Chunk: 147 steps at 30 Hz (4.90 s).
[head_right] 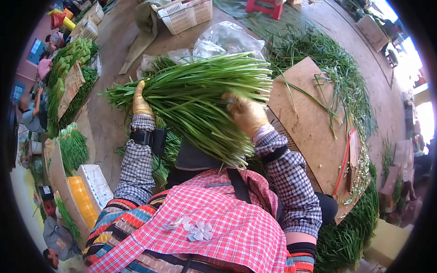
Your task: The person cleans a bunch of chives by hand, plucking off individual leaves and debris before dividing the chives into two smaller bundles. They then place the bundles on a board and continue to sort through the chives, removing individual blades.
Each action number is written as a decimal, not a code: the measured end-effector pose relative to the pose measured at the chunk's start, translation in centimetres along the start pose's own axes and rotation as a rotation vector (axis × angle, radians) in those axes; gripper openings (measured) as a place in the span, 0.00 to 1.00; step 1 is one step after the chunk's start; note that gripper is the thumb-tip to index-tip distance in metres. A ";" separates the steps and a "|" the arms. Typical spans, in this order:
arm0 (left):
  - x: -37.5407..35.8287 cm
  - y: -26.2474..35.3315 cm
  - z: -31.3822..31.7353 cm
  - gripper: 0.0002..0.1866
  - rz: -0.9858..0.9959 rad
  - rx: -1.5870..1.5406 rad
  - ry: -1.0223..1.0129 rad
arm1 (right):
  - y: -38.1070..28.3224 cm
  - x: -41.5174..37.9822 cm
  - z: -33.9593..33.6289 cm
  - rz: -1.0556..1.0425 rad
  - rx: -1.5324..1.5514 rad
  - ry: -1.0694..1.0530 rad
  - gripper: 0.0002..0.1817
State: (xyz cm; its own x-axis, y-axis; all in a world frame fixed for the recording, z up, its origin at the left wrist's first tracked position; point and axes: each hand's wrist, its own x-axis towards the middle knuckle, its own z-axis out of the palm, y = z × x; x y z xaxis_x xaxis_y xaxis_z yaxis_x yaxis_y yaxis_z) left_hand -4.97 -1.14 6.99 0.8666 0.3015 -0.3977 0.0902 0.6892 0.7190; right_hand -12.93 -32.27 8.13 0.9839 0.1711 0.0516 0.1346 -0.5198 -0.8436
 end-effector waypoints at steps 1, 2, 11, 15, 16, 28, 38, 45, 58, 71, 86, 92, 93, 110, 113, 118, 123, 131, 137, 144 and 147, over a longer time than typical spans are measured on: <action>0.1 0.0 0.0 0.23 0.011 0.010 0.010 | 1.1 0.9 0.0 0.017 0.030 0.058 0.13; 0.1 0.0 -0.1 0.23 0.009 0.006 0.010 | 1.7 1.7 -0.2 -0.020 0.123 0.110 0.23; 0.3 0.0 -0.2 0.23 -0.033 -0.025 -0.012 | 2.1 3.3 -2.9 0.022 0.149 0.228 0.22; -0.1 0.2 0.2 0.23 -0.016 -0.002 0.004 | 3.1 2.7 -2.2 0.023 -0.180 0.230 0.17; -0.1 0.1 0.2 0.24 0.003 0.012 0.000 | 1.6 2.4 -2.6 0.140 -0.255 0.149 0.16; -0.4 0.4 0.6 0.23 -0.025 -0.009 -0.018 | 0.1 5.1 -4.8 0.097 -0.059 0.183 0.16; -0.5 0.3 0.8 0.22 0.008 -0.027 0.033 | 2.3 4.1 -4.5 -0.049 -0.170 0.329 0.08; -0.1 0.0 0.5 0.19 -0.001 -0.016 0.011 | 5.7 1.9 -4.6 -0.170 0.397 0.761 0.16; 1.1 -0.4 -0.8 0.20 -0.001 -0.031 -0.045 | 6.0 2.6 -5.4 -0.153 0.632 0.547 0.07; 1.0 -0.4 -0.6 0.20 -0.064 -0.024 -0.044 | 1.7 -5.6 -8.8 0.221 -0.194 0.240 0.26; 0.6 -0.2 -0.7 0.18 -0.098 0.009 -0.008 | 8.6 -2.9 -8.8 0.471 0.162 0.412 0.13; 1.0 -0.3 -1.0 0.18 -0.075 0.001 -0.052 | 7.8 1.9 -6.4 0.397 0.592 0.242 0.19; 0.3 -0.1 -0.6 0.18 -0.070 0.004 -0.047 | 8.8 2.5 -5.9 0.415 0.728 0.154 0.20; 0.2 0.1 0.1 0.17 -0.072 0.015 -0.004 | 5.2 -4.9 -8.8 0.079 -0.366 0.465 0.10; 1.3 -0.2 -0.8 0.18 -0.089 -0.020 -0.106 | 0.2 -1.6 -7.7 -0.317 -0.531 0.553 0.11; 1.8 -0.4 -1.2 0.18 -0.099 -0.061 -0.188 | -2.4 3.3 -4.8 -0.112 -1.119 0.086 0.04; 0.8 0.1 -0.6 0.18 -0.012 -0.024 -0.095 | -1.6 5.0 -4.0 -0.238 -0.957 -0.047 0.05; 1.3 -0.2 -0.9 0.17 -0.092 -0.067 -0.137 | -2.3 0.7 -6.9 -0.121 0.251 0.296 0.06; 1.3 -0.4 -1.1 0.17 -0.082 -0.069 -0.120 | -2.8 -3.8 -10.4 -0.084 0.234 0.439 0.05; 1.6 -0.4 -1.4 0.18 -0.087 -0.068 -0.112 | 2.5 -10.7 -10.3 -0.077 0.667 0.704 0.07; 1.5 -0.4 -1.4 0.19 -0.075 -0.059 -0.117 | 4.6 -14.0 -11.6 -0.105 0.215 0.505 0.07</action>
State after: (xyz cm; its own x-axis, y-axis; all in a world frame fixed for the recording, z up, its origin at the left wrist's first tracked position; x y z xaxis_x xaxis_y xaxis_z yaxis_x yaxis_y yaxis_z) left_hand -4.37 -0.04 5.32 0.9099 0.1712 -0.3779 0.1311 0.7456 0.6534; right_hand -24.70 -46.74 9.75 0.9076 -0.2375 0.3463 0.2600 -0.3298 -0.9075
